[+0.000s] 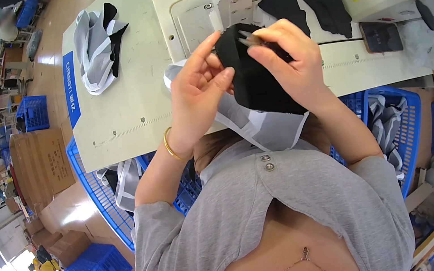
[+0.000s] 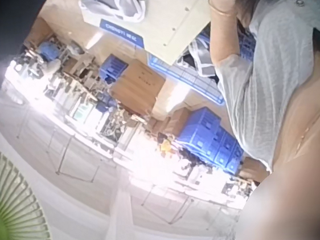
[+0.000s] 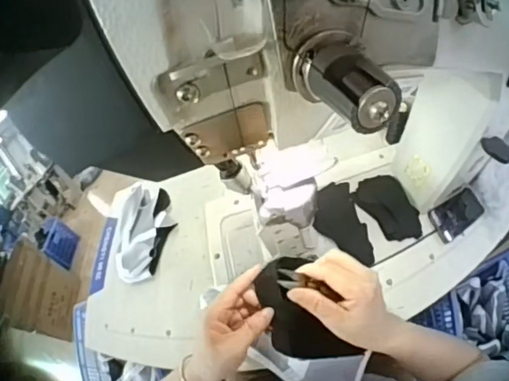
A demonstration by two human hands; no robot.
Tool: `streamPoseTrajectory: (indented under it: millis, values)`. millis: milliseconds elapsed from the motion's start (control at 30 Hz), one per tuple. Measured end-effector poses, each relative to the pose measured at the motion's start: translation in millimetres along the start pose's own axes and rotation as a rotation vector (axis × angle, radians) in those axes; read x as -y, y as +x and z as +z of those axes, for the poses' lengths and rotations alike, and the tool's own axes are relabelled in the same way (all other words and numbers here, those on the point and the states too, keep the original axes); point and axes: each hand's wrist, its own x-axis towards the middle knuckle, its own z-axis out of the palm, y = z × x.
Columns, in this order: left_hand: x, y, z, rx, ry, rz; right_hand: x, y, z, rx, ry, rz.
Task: Sewing together shoe upper components using an industrial sewing machine.
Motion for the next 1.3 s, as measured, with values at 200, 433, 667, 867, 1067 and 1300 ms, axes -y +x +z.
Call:
streamPoseTrajectory:
  millis: [200, 433, 667, 867, 1067, 1300]
  values:
    - [10.7, -0.3, -4.0, -0.135, -0.162, 0.036, 0.7, -22.8, -6.7, 0.255, 0.014, 0.006]
    - [11.6, -2.8, 1.0, -0.142, -0.281, -0.009, 0.5, -32.1, 1.9, 0.260, 0.062, 0.047]
    - [11.1, -4.0, 5.6, -0.140, -0.130, 0.055, 3.0, -31.3, 3.7, 0.270, 0.073, 0.035]
    - [12.4, -0.7, 3.2, -0.104, -0.124, 0.075, 5.1, -31.7, 3.1, 0.283, 0.051, 0.112]
    - [17.6, -25.6, -36.4, -0.476, -0.389, -0.110, 9.2, -29.5, -3.6, 0.010, 0.312, 0.326]
    - [-72.1, -191.2, -260.8, -1.348, 0.395, 0.178, 1.6, -50.2, -6.2, 0.093, 0.368, 0.430]
